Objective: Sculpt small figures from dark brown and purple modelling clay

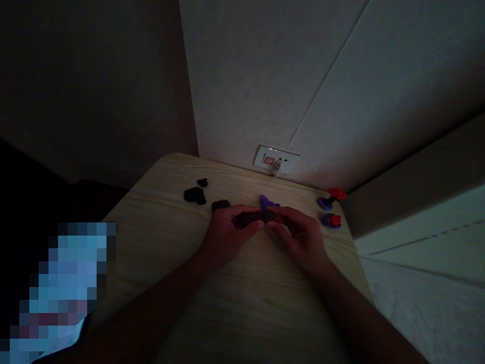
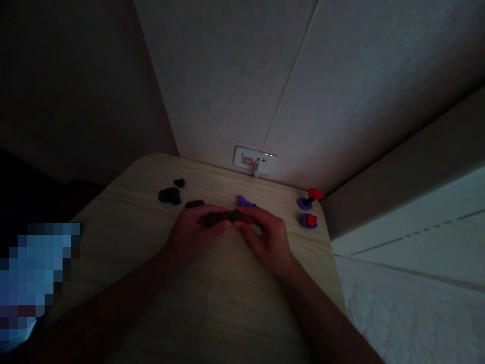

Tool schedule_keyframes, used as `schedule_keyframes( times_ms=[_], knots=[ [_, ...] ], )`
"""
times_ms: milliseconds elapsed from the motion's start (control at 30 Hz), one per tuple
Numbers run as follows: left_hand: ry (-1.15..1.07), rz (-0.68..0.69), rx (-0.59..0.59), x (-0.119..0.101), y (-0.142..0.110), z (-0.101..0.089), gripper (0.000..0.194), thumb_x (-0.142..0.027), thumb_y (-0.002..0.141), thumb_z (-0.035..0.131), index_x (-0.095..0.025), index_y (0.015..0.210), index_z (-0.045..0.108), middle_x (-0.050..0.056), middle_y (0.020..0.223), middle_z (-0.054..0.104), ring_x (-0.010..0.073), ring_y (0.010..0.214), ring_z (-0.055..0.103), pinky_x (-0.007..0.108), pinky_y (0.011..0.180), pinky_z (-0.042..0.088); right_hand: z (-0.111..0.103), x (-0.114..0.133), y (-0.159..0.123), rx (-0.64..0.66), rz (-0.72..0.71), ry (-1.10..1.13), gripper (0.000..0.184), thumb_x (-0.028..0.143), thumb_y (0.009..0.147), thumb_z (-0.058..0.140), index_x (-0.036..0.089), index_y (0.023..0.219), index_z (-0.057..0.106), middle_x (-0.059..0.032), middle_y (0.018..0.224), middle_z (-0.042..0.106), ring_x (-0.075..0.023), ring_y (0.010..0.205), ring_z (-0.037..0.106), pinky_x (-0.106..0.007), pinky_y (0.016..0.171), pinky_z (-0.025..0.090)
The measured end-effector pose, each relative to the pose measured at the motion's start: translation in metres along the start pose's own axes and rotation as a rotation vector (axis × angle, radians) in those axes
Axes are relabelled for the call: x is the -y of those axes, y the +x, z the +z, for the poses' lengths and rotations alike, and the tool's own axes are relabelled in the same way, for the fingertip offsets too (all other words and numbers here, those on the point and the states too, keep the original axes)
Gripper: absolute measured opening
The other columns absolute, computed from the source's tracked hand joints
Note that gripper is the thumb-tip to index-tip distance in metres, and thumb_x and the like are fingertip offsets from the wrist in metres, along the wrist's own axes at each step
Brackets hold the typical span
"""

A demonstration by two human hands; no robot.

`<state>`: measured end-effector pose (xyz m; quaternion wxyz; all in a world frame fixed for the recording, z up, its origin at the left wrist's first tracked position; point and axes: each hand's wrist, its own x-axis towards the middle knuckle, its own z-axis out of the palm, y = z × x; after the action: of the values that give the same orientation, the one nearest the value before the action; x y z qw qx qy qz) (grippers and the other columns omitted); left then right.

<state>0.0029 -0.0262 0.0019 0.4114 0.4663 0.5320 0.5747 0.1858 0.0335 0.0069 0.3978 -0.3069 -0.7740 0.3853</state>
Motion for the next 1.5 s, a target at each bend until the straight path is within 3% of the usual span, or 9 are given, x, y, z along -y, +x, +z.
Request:
schedule_keyframes(
  times_ms=[100,233,433,667,1000,1300,1400,1500],
  knots=[
    [0.005,0.007,0.03,0.003,-0.001,0.001,0.021,-0.03,0.08,0.075,-0.019,0.098,0.072,0.006,0.095,0.075,0.02,0.084,0.07,0.033,0.077,0.056,0.0,-0.001,0.0,0.004,0.005,-0.007,0.029,0.032,0.088,0.074,0.022,0.115,0.071,-0.0086,0.103,0.077,-0.0212,0.089,0.075,-0.034,0.079,0.063],
    [-0.005,-0.012,0.087,0.004,-0.005,0.004,0.021,-0.038,0.094,0.059,-0.02,0.105,0.06,0.0,0.077,0.064,0.0147,0.066,0.06,0.029,0.064,0.048,0.0,-0.002,0.0,-0.015,-0.049,-0.085,0.031,0.03,0.089,0.073,0.023,0.119,0.069,-0.0085,0.106,0.076,-0.0192,0.086,0.073,-0.034,0.079,0.062],
    [0.116,0.077,0.104,-0.002,-0.009,0.005,0.026,-0.035,0.097,0.053,-0.022,0.12,0.052,0.006,0.113,0.067,0.0212,0.104,0.063,0.035,0.091,0.047,0.0,-0.001,0.0,-0.017,-0.066,-0.112,0.032,0.029,0.09,0.072,0.024,0.121,0.068,-0.0084,0.106,0.074,-0.0195,0.088,0.071,-0.034,0.079,0.061],
    [0.22,0.051,0.117,-0.007,-0.01,0.003,0.013,-0.033,0.096,0.05,-0.022,0.103,0.051,0.005,0.098,0.065,0.0229,0.093,0.062,0.037,0.085,0.046,0.0,0.001,-0.001,0.004,-0.094,-0.119,0.028,0.029,0.09,0.072,0.024,0.117,0.07,-0.0076,0.1,0.075,-0.0192,0.084,0.071,-0.034,0.076,0.062],
    [0.132,0.0,0.208,0.002,-0.011,0.0,0.02,-0.04,0.096,0.05,-0.022,0.102,0.052,0.001,0.081,0.06,0.0197,0.077,0.057,0.033,0.07,0.043,-0.005,0.008,0.004,0.052,-0.228,-0.2,0.025,0.02,0.092,0.068,0.025,0.117,0.071,-0.0077,0.106,0.076,-0.0196,0.09,0.072,-0.036,0.082,0.062],
    [-0.126,-0.052,0.114,0.003,-0.005,0.005,0.026,-0.044,0.099,0.046,-0.021,0.101,0.057,-0.001,0.08,0.059,0.0139,0.065,0.047,0.029,0.061,0.038,0.001,-0.001,-0.002,0.01,-0.096,-0.058,0.043,0.022,0.09,0.071,0.026,0.132,0.063,-0.0066,0.107,0.075,-0.0155,0.082,0.072,-0.032,0.081,0.061],
    [-0.034,-0.003,0.064,0.001,-0.004,0.003,0.02,-0.036,0.097,0.05,-0.02,0.105,0.06,0.002,0.09,0.064,0.0159,0.078,0.056,0.03,0.072,0.044,0.002,0.0,-0.004,-0.005,0.015,0.045,0.053,0.026,0.089,0.073,0.026,0.14,0.057,-0.0081,0.112,0.075,-0.0159,0.08,0.073,-0.032,0.079,0.061],
    [-0.001,0.061,0.041,0.002,-0.004,0.001,0.019,-0.03,0.095,0.057,-0.02,0.11,0.061,0.006,0.107,0.068,0.0204,0.101,0.063,0.034,0.09,0.047,0.002,0.002,-0.002,-0.039,0.104,0.126,0.049,0.032,0.089,0.074,0.025,0.136,0.06,-0.0081,0.111,0.075,-0.0161,0.079,0.073,-0.03,0.072,0.061]
  ],
)
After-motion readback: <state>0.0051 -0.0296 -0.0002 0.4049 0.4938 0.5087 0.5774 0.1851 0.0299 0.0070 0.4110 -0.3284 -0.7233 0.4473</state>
